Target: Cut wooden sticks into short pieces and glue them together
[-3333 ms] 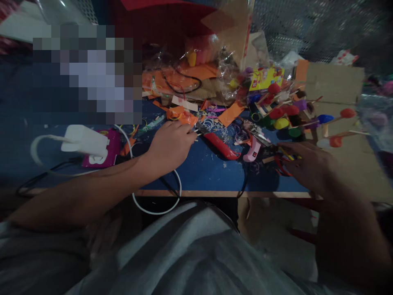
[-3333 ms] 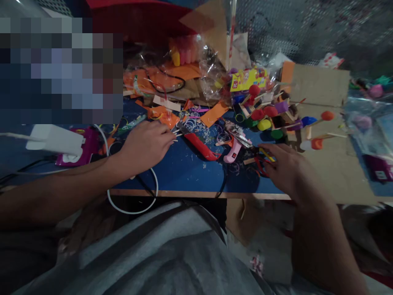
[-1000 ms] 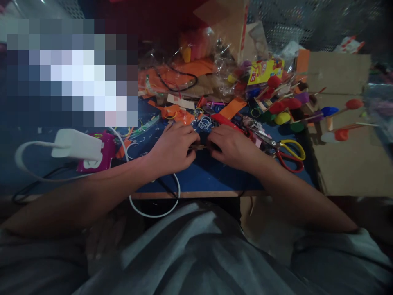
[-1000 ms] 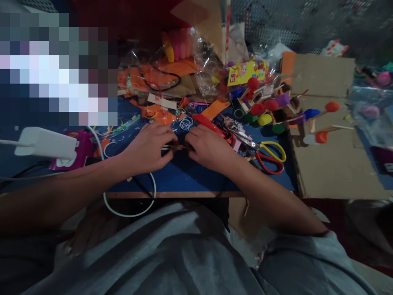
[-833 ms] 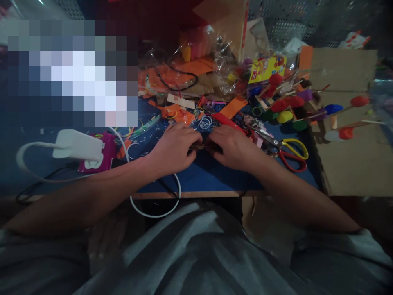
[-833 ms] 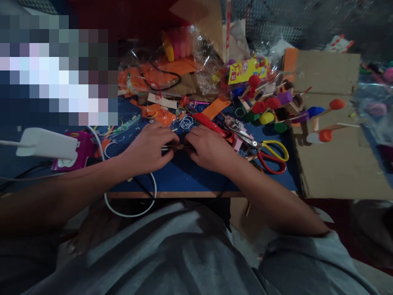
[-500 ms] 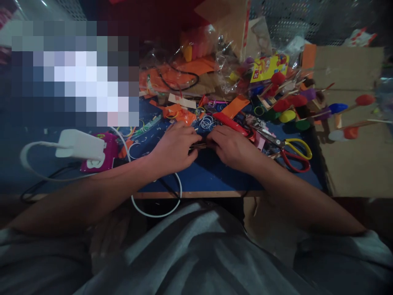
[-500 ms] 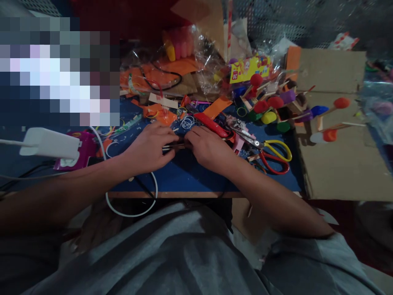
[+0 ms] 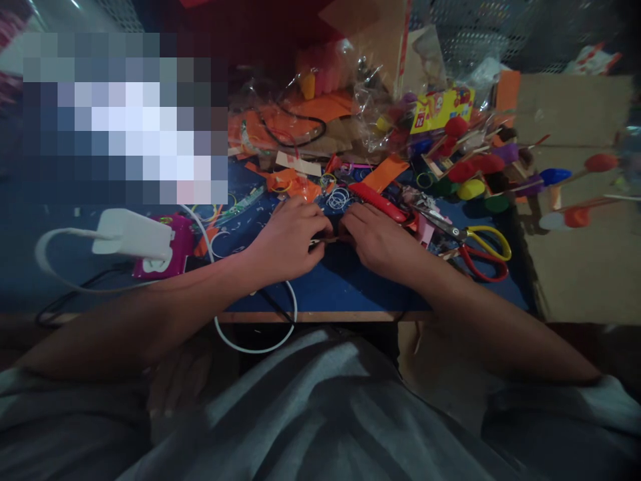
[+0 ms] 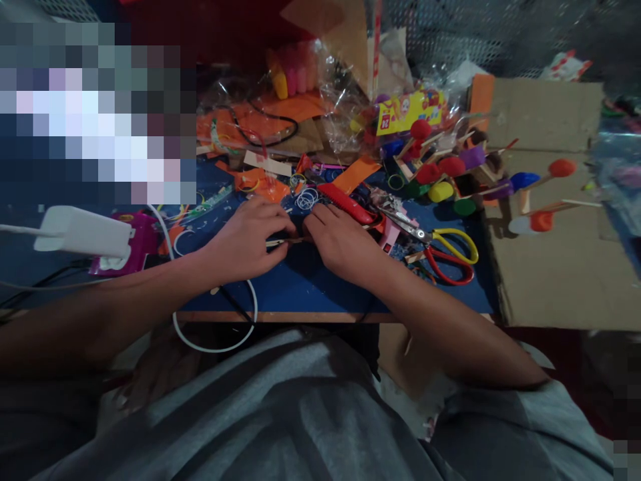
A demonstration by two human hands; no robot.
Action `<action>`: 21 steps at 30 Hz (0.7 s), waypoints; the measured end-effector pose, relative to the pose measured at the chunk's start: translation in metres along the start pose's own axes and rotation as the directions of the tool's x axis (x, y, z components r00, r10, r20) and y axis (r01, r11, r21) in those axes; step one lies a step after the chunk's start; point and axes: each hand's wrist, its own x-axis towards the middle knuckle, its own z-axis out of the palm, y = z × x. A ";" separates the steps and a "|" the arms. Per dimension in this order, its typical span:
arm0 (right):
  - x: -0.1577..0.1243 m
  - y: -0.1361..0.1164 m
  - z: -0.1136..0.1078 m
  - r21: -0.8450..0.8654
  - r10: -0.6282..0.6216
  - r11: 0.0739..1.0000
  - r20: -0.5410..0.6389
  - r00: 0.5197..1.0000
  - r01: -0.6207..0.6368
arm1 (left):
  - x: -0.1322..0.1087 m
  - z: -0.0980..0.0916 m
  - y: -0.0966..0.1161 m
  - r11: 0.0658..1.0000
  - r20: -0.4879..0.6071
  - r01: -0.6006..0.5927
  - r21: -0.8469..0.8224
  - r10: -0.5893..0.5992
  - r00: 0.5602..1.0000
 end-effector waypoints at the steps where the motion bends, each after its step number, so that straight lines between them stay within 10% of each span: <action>1: 0.000 0.000 0.001 -0.002 -0.002 1.000 0.001 1.000 0.002 | 0.000 0.000 0.000 1.000 0.008 -0.001 -0.003 0.001 1.000; 21: 0.006 0.008 0.002 0.102 -0.126 0.985 -0.109 0.986 0.137 | 0.001 -0.004 0.002 0.999 -0.010 0.019 -0.037 -0.019 1.000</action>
